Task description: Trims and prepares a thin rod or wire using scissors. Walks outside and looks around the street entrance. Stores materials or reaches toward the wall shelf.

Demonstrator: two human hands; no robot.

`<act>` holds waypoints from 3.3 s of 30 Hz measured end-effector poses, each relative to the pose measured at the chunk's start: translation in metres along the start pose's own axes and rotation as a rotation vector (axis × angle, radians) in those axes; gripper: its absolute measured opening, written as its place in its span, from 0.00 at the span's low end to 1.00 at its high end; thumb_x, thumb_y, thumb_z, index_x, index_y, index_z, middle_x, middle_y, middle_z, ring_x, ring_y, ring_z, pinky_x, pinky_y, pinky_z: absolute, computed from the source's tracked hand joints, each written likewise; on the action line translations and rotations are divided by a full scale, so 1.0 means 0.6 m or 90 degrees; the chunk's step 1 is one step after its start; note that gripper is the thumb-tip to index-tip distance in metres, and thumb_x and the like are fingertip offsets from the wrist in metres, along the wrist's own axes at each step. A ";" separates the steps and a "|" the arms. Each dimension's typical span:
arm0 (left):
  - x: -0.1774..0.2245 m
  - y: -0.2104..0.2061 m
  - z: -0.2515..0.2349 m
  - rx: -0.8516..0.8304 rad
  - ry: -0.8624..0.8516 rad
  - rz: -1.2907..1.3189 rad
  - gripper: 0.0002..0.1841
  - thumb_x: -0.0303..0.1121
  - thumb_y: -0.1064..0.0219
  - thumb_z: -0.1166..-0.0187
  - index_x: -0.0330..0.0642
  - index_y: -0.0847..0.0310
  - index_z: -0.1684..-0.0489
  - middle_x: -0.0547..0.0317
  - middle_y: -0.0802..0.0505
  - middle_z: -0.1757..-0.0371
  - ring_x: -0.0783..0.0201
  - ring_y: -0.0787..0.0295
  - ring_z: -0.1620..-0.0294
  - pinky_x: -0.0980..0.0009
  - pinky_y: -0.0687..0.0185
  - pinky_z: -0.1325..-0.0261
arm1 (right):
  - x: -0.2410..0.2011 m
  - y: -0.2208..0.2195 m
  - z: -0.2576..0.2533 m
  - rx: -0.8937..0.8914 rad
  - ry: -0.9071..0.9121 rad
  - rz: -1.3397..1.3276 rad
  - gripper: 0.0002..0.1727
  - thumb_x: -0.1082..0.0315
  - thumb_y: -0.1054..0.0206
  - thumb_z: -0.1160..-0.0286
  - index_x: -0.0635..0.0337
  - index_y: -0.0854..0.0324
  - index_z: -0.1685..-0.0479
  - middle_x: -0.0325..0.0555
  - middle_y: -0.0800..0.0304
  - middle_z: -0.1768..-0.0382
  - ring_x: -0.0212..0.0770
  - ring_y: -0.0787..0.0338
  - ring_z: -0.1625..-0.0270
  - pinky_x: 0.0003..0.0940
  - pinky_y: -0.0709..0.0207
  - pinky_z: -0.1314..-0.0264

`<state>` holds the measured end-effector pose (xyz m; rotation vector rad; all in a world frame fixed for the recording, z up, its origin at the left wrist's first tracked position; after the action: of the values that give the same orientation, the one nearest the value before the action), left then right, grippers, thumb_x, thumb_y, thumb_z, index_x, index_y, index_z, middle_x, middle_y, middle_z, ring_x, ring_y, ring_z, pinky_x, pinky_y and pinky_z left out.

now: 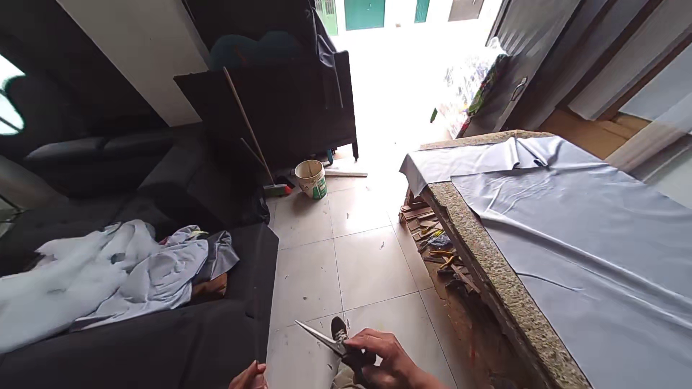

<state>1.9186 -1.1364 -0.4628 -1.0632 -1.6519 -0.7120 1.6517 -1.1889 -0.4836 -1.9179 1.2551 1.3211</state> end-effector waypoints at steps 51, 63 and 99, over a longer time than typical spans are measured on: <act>-0.435 -1.078 -1.252 -0.368 -0.062 0.106 0.14 0.26 0.38 0.14 0.45 0.11 0.37 0.71 0.09 0.46 0.80 0.17 0.63 0.82 0.19 0.64 | 0.487 0.949 -0.932 0.434 -0.076 0.161 0.23 0.74 0.27 0.29 0.71 0.17 0.33 0.51 0.10 0.40 0.33 0.09 0.46 0.28 0.11 0.43; -0.525 -1.406 -1.554 -0.523 -0.036 0.208 0.14 0.24 0.39 0.15 0.43 0.08 0.41 0.66 0.05 0.48 0.80 0.15 0.63 0.81 0.18 0.61 | 0.609 1.188 -1.148 0.523 -0.138 0.231 0.30 0.58 0.20 0.31 0.58 0.19 0.28 0.43 0.13 0.37 0.34 0.12 0.40 0.30 0.14 0.39; -0.757 -2.264 -2.000 -0.479 -0.032 0.221 0.13 0.32 0.31 0.18 0.58 0.06 0.42 0.69 0.04 0.47 0.76 0.09 0.61 0.80 0.11 0.57 | 0.952 2.071 -1.695 0.434 -0.047 0.197 0.30 0.61 0.20 0.32 0.63 0.18 0.31 0.49 0.11 0.41 0.33 0.11 0.46 0.27 0.14 0.46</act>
<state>1.2612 -2.8853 -0.4529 -1.8518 -1.1909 -1.1080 1.0775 -2.7934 -0.4587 -1.2241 1.7307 0.9076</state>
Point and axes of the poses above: each hand's wrist, its own z-axis away from the middle knuckle, its own y-axis out of the back of the hand, x = y × z, the point moved 10 cm from there along -z, towards the middle knuckle
